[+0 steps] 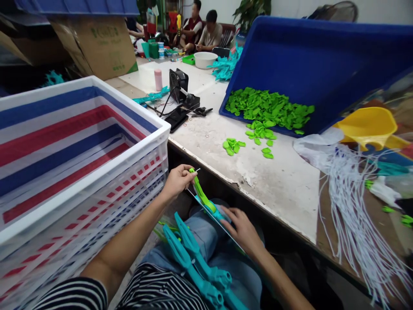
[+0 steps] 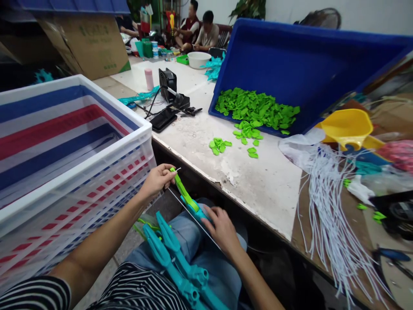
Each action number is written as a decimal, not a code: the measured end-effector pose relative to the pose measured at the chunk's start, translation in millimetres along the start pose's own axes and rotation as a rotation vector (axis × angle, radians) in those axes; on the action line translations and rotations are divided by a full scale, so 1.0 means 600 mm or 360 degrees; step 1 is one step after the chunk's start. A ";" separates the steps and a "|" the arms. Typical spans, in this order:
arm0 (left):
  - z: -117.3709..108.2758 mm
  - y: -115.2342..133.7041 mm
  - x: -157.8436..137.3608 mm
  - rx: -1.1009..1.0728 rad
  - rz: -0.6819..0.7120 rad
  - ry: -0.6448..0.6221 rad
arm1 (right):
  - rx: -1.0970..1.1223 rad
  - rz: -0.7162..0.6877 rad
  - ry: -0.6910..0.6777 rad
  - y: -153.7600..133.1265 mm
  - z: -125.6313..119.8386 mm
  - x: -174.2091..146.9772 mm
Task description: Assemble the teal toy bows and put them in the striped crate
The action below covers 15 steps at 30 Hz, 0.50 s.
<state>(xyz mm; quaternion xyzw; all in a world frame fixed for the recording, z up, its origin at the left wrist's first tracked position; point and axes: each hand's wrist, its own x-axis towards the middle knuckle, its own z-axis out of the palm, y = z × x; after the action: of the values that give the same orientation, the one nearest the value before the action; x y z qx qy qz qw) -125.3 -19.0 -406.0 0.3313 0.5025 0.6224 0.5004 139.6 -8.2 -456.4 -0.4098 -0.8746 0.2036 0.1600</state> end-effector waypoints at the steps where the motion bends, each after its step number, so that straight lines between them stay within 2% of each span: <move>1: -0.002 0.000 -0.003 -0.0014 -0.0005 -0.0001 | -0.0026 -0.0054 0.0129 -0.014 -0.005 0.022; 4: -0.006 0.000 -0.013 -0.0031 -0.0028 -0.0012 | 0.0105 -0.0233 0.0360 -0.067 -0.017 0.112; 8: -0.012 0.000 -0.019 -0.0016 -0.0038 0.0005 | 0.0405 -0.0415 0.0218 -0.122 -0.023 0.216; 10: -0.014 -0.002 -0.019 -0.0002 -0.0028 0.0042 | 0.0498 -0.0482 0.0152 -0.138 -0.025 0.236; 15: -0.021 -0.011 -0.012 0.0158 -0.0085 0.0043 | 0.0506 -0.0562 0.0143 -0.156 -0.023 0.239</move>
<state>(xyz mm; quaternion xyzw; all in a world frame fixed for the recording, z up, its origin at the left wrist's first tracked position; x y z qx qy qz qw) -133.2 -29.5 -415.1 0.3338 0.5480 0.5875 0.4931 -3.2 52.9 -382.9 -0.2289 -0.8816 0.2892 0.2945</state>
